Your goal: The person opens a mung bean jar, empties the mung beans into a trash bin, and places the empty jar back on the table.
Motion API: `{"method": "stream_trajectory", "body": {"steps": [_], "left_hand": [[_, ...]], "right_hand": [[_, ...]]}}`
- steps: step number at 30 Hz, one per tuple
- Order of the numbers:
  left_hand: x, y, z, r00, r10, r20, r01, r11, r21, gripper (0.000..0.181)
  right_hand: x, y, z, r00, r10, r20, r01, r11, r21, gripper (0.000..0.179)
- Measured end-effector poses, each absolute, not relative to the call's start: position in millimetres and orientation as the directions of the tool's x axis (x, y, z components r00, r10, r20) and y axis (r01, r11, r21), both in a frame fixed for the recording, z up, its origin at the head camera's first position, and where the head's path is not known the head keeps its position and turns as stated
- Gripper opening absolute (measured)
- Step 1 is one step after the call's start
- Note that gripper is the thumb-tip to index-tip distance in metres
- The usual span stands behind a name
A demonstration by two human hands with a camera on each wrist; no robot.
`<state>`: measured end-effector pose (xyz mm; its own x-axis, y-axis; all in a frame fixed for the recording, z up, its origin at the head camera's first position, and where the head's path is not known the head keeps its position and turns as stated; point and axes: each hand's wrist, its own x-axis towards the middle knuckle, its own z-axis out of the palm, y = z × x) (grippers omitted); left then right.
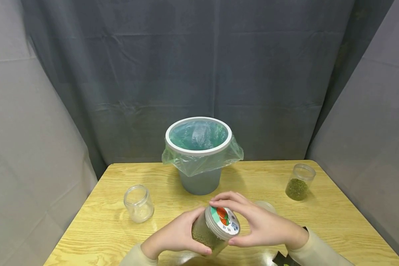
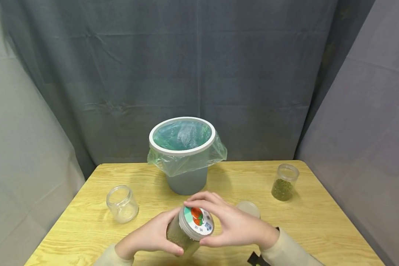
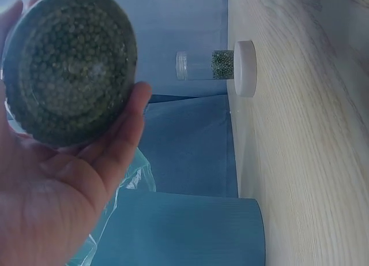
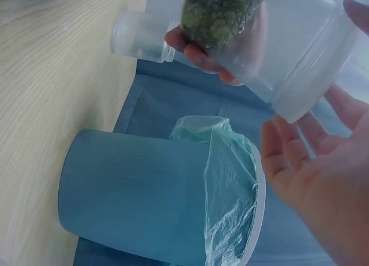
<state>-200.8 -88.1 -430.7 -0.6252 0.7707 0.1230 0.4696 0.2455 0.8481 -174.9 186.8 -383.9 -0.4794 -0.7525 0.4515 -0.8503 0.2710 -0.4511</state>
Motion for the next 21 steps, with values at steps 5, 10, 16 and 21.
{"method": "stream_trajectory", "body": {"steps": [5,10,16,21], "left_hand": [[-201,-87,-431,-0.669,0.731,0.136,0.481,0.286,0.829,0.083],[-201,-85,-432,-0.737,0.655,0.166,0.497,0.359,0.79,0.085],[-200,-84,-435,-0.772,0.594,0.226,0.528,0.399,0.75,0.086],[-201,-83,-437,-0.8,0.548,0.245,0.522,0.434,0.734,0.09]], "right_hand": [[-177,189,-386,-0.491,-0.758,0.429,-0.829,0.255,-0.497,0.086],[-176,187,-386,-0.627,-0.666,0.404,-0.754,0.388,-0.53,0.085],[-171,180,-385,-0.776,-0.501,0.384,-0.63,0.57,-0.528,0.066],[-168,174,-385,-0.822,-0.444,0.357,-0.57,0.621,-0.538,0.069]]}}
